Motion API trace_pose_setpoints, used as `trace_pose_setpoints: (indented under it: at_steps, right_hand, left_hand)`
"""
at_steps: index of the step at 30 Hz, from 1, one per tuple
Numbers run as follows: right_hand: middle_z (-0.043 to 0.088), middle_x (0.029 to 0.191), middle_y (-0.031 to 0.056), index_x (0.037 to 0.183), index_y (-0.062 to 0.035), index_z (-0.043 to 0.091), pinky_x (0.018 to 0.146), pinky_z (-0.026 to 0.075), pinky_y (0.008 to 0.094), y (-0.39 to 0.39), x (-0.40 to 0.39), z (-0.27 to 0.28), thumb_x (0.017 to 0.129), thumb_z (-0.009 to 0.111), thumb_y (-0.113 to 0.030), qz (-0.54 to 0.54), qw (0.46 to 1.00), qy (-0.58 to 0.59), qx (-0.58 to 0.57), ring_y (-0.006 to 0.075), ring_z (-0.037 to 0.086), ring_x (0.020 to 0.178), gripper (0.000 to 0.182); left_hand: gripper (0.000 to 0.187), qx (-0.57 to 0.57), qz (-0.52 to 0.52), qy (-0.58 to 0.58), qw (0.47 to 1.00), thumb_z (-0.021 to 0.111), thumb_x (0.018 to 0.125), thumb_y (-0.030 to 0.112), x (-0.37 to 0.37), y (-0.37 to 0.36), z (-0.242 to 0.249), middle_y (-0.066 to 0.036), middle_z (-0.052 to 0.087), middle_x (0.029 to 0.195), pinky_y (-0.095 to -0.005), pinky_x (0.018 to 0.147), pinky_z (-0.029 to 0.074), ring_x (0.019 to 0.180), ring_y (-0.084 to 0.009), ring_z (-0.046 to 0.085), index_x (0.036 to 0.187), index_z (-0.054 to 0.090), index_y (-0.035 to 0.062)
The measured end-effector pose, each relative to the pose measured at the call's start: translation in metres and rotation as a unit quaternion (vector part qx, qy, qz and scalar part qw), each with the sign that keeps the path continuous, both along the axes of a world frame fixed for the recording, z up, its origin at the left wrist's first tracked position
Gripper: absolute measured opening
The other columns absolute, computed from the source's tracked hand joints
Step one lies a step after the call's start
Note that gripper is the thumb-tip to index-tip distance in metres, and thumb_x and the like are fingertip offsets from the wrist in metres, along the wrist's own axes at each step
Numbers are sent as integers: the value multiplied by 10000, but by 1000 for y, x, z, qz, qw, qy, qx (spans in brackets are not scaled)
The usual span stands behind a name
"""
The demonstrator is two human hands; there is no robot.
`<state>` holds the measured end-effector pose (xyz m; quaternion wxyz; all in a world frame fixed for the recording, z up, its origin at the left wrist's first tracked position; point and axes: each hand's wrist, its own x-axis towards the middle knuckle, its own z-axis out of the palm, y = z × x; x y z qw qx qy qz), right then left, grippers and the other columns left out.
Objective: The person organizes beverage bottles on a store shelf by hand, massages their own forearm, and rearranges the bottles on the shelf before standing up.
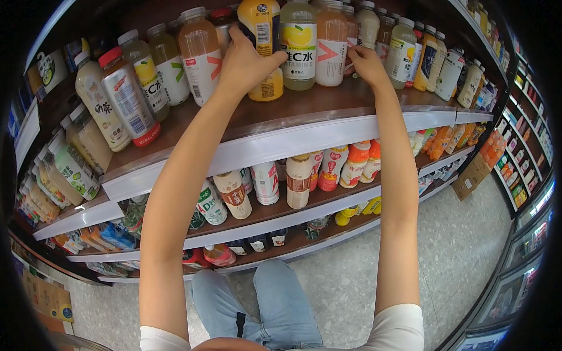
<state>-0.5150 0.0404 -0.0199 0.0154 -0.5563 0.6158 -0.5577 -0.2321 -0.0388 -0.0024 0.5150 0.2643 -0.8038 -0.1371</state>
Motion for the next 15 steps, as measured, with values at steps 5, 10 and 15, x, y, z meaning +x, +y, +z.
trace_pose_setpoints:
  at_steps: [5,10,15]
  right_hand:
    - [658,831,102,992,58,616,562,508,266,1,2,1,944,498,-194,0,1000,-1,-1,156,625,605,283]
    - [657,823,103,993,56,615,561,509,267,1,1,1,944,499,-194,1,1000,1,1,155,623,597,281]
    - [664,826,103,998,50,619,556,499,261,-1,-2,0,940,507,-205,0,1000,2,0,154,624,592,284]
  left_hand:
    - [996,20,-37,-4,999,738,683,360,4,7,4,-297,559,1150,-416,903,493,1063,-396,595,1352,155,-91]
    - [927,18,-58,37,997,687,785,416,3,9,4,-311,590,1111,-403,912,488,1046,-398,615,1330,165,-122]
    - [879,9,-47,22,999,640,822,527,4,6,3,-305,618,1038,-408,858,513,989,-395,641,1258,261,-135]
